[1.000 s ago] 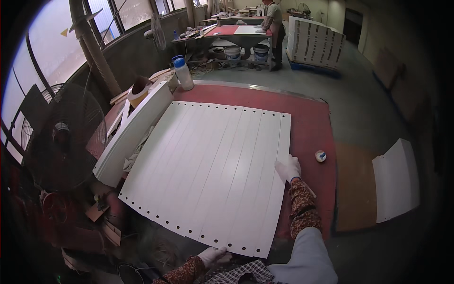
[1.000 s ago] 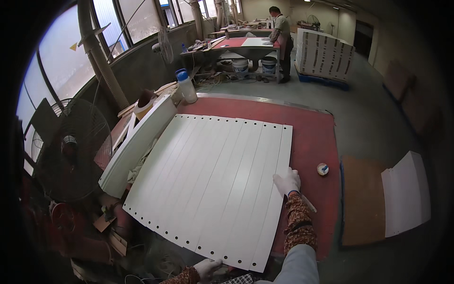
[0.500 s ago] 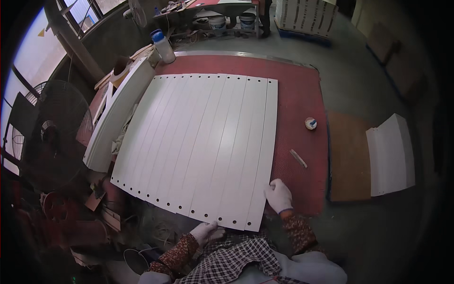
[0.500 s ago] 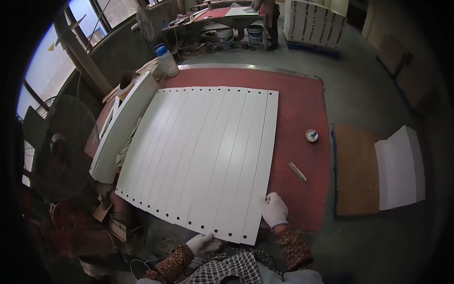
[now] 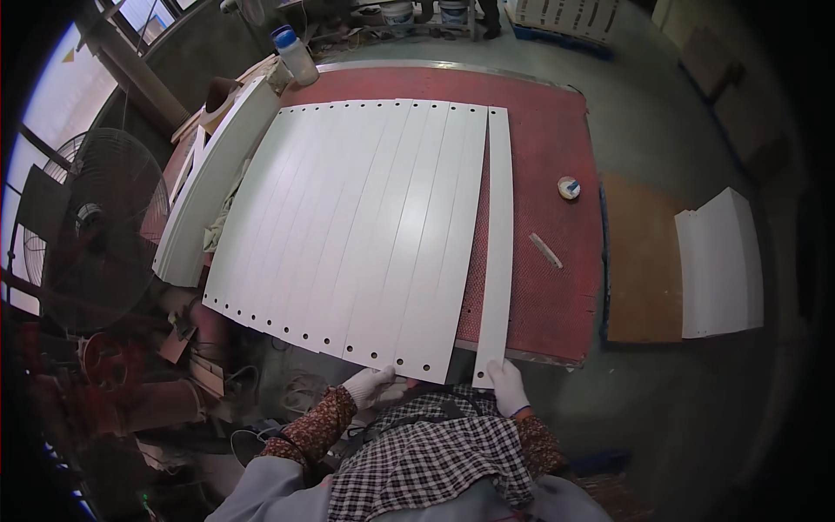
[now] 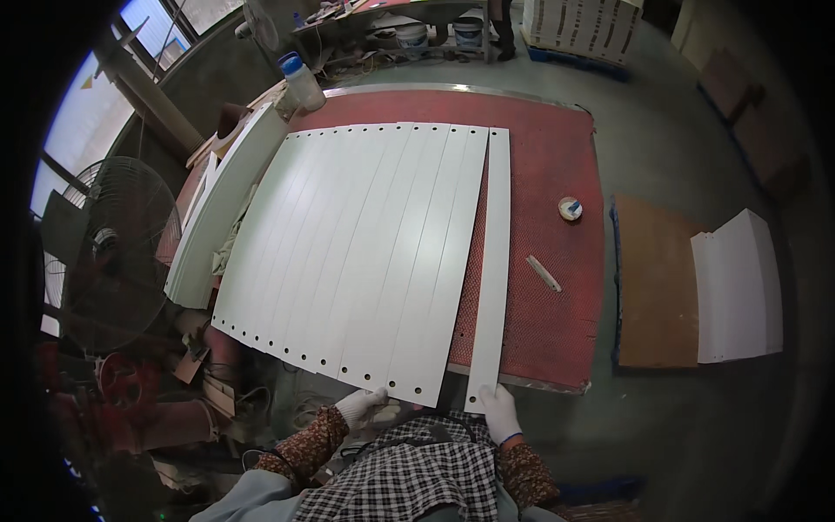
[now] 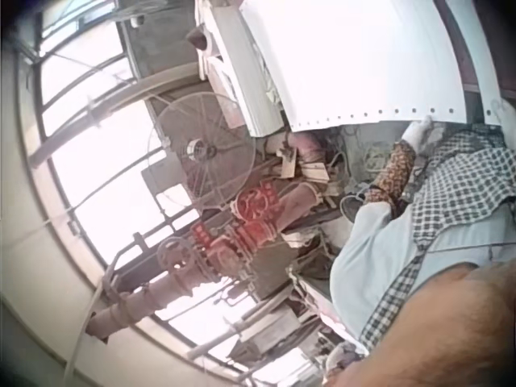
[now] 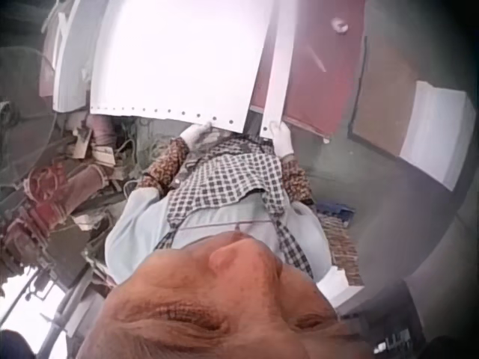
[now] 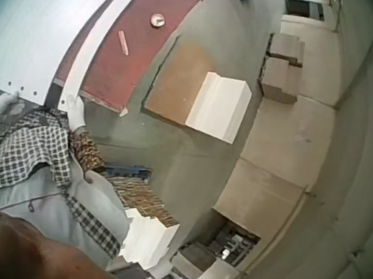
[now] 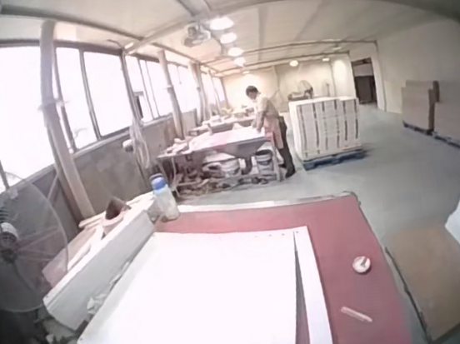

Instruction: Assembling slatted white furniture panels and cleaning the surface with a cloth.

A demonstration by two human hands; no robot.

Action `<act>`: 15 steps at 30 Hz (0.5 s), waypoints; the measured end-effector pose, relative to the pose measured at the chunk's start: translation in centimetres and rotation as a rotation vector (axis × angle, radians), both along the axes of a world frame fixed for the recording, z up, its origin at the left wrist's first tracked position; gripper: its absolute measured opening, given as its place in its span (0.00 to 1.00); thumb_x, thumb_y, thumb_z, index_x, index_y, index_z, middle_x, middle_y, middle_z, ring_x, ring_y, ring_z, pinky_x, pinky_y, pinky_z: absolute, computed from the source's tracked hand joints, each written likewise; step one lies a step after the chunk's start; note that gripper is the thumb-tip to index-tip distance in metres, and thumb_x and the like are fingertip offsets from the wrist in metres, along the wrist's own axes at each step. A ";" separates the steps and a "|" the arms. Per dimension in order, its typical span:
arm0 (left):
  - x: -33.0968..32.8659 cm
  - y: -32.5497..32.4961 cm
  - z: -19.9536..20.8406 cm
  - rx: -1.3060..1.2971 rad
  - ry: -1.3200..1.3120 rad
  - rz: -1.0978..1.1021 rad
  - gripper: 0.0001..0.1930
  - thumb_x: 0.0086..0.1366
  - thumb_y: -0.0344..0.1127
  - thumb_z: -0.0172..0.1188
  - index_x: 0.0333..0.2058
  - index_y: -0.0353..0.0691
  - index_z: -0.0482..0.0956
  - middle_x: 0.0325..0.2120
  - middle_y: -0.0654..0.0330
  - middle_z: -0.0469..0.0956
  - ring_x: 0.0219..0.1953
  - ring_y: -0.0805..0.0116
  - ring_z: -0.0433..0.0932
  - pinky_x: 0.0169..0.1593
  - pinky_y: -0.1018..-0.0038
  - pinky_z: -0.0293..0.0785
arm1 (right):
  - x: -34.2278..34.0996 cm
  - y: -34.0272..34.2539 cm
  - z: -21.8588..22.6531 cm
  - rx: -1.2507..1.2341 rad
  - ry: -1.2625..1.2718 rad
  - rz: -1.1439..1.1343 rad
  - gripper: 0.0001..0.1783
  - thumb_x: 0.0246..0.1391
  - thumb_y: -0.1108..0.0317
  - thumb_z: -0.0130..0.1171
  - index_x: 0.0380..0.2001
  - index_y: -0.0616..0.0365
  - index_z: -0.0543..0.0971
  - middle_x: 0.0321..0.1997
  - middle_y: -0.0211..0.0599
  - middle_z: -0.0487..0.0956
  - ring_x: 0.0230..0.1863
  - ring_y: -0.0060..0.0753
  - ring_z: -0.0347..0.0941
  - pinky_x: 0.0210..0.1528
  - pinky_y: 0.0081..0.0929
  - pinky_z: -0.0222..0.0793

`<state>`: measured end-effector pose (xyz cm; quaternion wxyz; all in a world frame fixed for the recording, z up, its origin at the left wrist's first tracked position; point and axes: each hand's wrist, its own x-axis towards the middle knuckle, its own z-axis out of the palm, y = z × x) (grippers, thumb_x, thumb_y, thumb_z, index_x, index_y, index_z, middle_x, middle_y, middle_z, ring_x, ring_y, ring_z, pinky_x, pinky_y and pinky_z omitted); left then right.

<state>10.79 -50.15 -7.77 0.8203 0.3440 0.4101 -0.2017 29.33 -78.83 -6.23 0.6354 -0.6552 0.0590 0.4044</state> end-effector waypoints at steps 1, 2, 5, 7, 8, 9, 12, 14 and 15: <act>-0.3 0.1 -1.0 0.021 0.007 -0.009 0.17 0.76 0.42 0.51 0.52 0.32 0.69 0.43 0.55 0.74 0.48 0.59 0.80 0.54 0.64 0.82 | 0.3 -1.1 -0.7 0.001 0.036 -0.051 0.17 0.68 0.63 0.49 0.49 0.67 0.76 0.39 0.34 0.80 0.34 0.25 0.77 0.36 0.28 0.74; 0.2 -0.4 0.5 -0.006 0.007 0.030 0.19 0.76 0.43 0.51 0.53 0.31 0.69 0.44 0.55 0.74 0.49 0.58 0.80 0.54 0.64 0.82 | 0.6 -1.8 -1.1 0.003 0.040 -0.052 0.17 0.68 0.63 0.49 0.49 0.67 0.76 0.39 0.34 0.80 0.34 0.25 0.77 0.36 0.28 0.74; 1.0 -0.5 2.0 0.008 0.047 0.017 0.20 0.76 0.44 0.51 0.55 0.31 0.69 0.46 0.54 0.74 0.50 0.57 0.79 0.54 0.64 0.81 | 0.7 -2.8 -2.2 -0.009 0.004 -0.081 0.16 0.68 0.63 0.48 0.48 0.66 0.76 0.36 0.34 0.80 0.32 0.25 0.77 0.32 0.27 0.74; 1.0 -0.7 2.0 0.039 0.060 0.023 0.21 0.77 0.43 0.49 0.56 0.30 0.68 0.48 0.52 0.74 0.51 0.56 0.79 0.54 0.63 0.81 | 0.8 -2.7 -2.1 -0.040 -0.036 -0.057 0.15 0.69 0.63 0.48 0.46 0.66 0.75 0.34 0.34 0.79 0.31 0.25 0.77 0.30 0.27 0.74; 1.1 -0.7 2.1 0.042 0.047 0.026 0.21 0.77 0.43 0.49 0.56 0.30 0.68 0.49 0.51 0.74 0.51 0.55 0.79 0.54 0.63 0.81 | 0.7 -2.7 -2.0 -0.038 -0.035 -0.060 0.15 0.69 0.63 0.48 0.46 0.66 0.75 0.34 0.34 0.79 0.31 0.25 0.77 0.30 0.27 0.74; 1.0 -0.8 2.2 0.046 0.034 0.032 0.20 0.77 0.43 0.49 0.56 0.30 0.68 0.49 0.51 0.74 0.51 0.55 0.79 0.54 0.63 0.81 | 0.6 -2.6 -2.0 -0.053 -0.061 -0.074 0.17 0.69 0.61 0.48 0.45 0.66 0.76 0.33 0.33 0.79 0.30 0.24 0.77 0.30 0.27 0.73; 0.7 -0.6 1.6 0.030 0.011 0.014 0.23 0.75 0.47 0.53 0.58 0.34 0.68 0.45 0.59 0.75 0.55 0.58 0.78 0.56 0.64 0.80 | 0.5 -2.5 -1.9 -0.079 -0.115 -0.101 0.20 0.70 0.57 0.48 0.43 0.67 0.78 0.32 0.32 0.79 0.30 0.24 0.76 0.30 0.27 0.72; 0.7 -0.8 1.4 0.048 0.015 0.025 0.22 0.76 0.46 0.51 0.57 0.32 0.68 0.47 0.55 0.75 0.53 0.57 0.78 0.56 0.63 0.80 | 0.5 -2.6 -2.0 0.018 0.026 -0.295 0.22 0.72 0.54 0.46 0.42 0.65 0.78 0.31 0.30 0.79 0.28 0.22 0.76 0.28 0.26 0.71; 0.8 -0.9 1.5 0.063 0.022 0.036 0.22 0.77 0.44 0.49 0.57 0.30 0.68 0.49 0.51 0.74 0.52 0.55 0.78 0.55 0.62 0.80 | 0.6 -2.7 -2.0 0.020 0.027 -0.292 0.22 0.72 0.54 0.46 0.42 0.65 0.78 0.31 0.30 0.79 0.28 0.22 0.76 0.28 0.26 0.71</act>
